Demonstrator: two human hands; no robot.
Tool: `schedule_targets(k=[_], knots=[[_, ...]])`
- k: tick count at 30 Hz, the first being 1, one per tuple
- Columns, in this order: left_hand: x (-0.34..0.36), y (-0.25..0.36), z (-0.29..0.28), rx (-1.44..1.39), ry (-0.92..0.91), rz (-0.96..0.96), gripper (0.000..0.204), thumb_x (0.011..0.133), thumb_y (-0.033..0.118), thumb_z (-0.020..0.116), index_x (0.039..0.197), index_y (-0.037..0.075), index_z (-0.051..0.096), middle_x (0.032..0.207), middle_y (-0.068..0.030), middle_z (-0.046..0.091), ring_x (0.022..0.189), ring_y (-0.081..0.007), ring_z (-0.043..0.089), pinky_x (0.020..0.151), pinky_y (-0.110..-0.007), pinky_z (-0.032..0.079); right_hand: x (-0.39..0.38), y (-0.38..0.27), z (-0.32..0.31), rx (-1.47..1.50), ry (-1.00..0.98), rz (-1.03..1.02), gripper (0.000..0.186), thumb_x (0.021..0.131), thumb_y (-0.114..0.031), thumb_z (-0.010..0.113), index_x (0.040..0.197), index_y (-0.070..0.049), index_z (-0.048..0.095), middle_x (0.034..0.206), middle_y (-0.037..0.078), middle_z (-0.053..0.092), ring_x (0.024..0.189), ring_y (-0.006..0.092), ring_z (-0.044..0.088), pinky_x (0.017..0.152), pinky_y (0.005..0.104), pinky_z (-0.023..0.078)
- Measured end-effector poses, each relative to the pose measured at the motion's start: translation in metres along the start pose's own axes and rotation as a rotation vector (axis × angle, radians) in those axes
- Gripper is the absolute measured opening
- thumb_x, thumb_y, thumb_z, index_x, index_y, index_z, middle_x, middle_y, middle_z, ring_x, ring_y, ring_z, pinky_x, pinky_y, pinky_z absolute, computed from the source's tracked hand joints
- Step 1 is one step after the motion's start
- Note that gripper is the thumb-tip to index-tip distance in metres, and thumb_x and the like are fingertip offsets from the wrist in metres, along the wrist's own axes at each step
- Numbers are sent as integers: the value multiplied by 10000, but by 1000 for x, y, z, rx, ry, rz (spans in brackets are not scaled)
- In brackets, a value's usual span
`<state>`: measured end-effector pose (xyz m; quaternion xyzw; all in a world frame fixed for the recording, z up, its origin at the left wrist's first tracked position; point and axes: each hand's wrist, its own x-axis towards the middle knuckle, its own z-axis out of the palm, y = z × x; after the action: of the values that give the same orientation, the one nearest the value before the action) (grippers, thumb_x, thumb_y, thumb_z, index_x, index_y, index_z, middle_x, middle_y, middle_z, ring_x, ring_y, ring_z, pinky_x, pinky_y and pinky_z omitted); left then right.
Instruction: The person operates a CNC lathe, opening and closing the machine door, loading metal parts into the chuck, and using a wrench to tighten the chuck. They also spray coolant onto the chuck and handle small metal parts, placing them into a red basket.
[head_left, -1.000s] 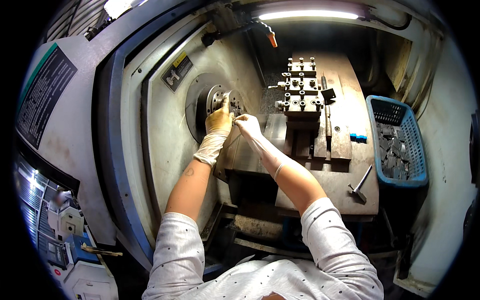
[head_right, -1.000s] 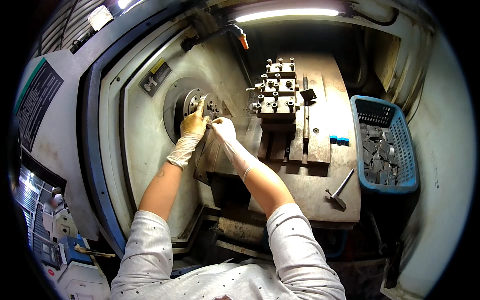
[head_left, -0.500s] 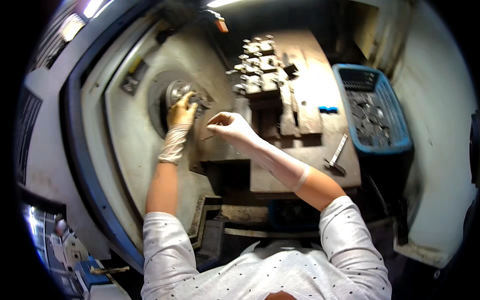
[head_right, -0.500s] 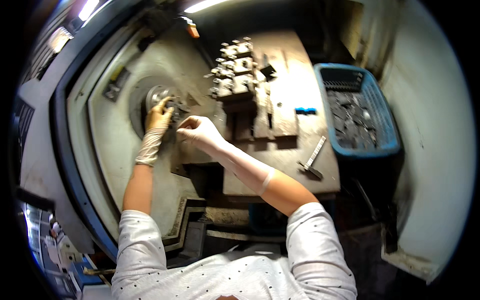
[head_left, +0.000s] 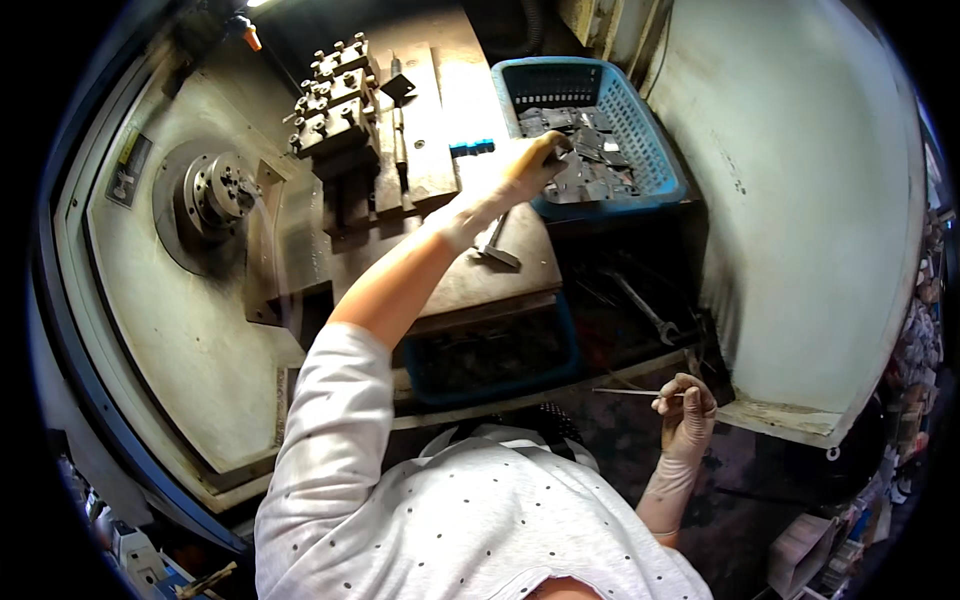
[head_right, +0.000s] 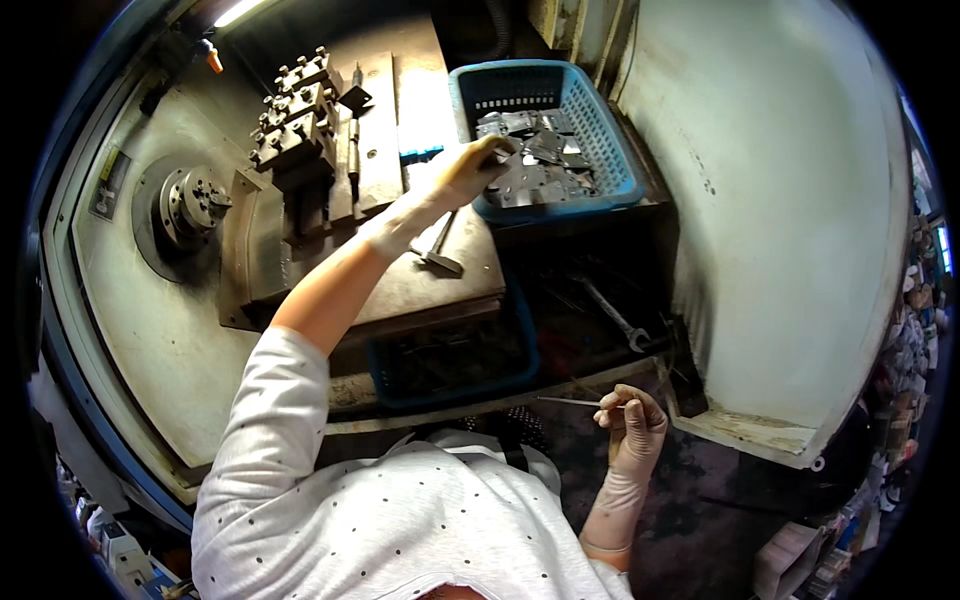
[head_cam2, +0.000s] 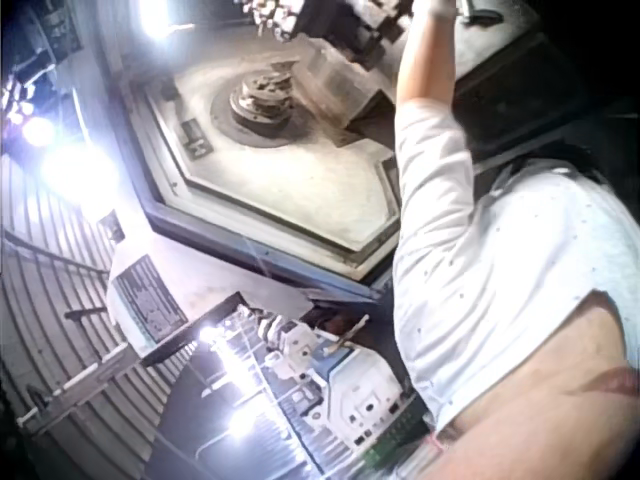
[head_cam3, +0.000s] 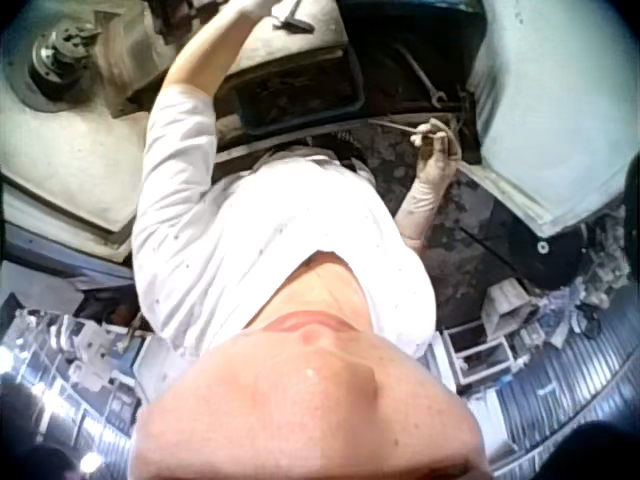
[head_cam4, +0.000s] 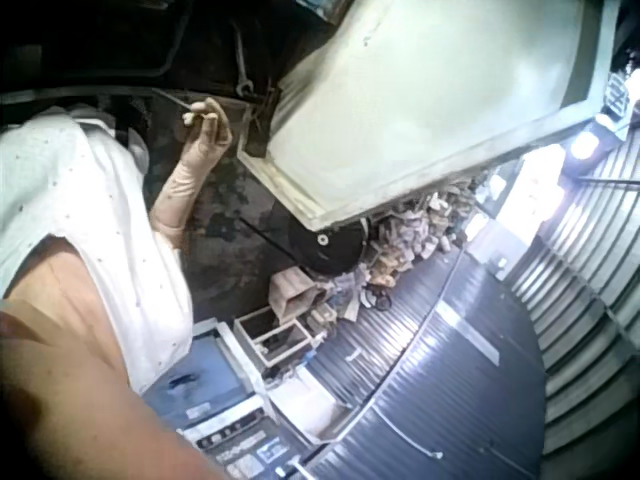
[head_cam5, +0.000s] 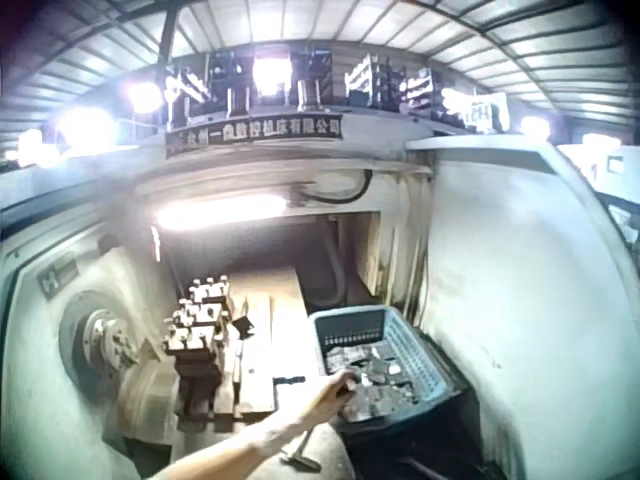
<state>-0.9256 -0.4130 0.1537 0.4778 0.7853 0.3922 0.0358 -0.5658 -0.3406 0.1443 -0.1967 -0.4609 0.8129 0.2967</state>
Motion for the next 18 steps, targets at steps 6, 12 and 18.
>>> schedule_targets(k=[6,12,18], knots=[[34,8,53,248,478,12,600,674,103,616,1201,85,329,1209,-159,363,1125,-299,336,940,-388,252,3,-4,-32,-408,176,-86,230,840,-149,466,988,10,543,815,63,576,691,119,547,663,228,462],[-171,54,24,371,791,61,441,671,29,598,1085,112,468,1098,-127,441,1004,-291,412,850,-394,311,23,11,-58,-632,-69,94,200,843,-114,457,955,23,549,825,58,570,688,96,529,647,216,451],[-336,-41,136,676,174,-588,410,726,303,537,1095,134,483,1064,-153,485,976,-310,454,827,-441,346,59,41,-19,-630,-443,179,159,832,-82,467,934,3,555,873,58,549,768,103,529,673,204,439]])
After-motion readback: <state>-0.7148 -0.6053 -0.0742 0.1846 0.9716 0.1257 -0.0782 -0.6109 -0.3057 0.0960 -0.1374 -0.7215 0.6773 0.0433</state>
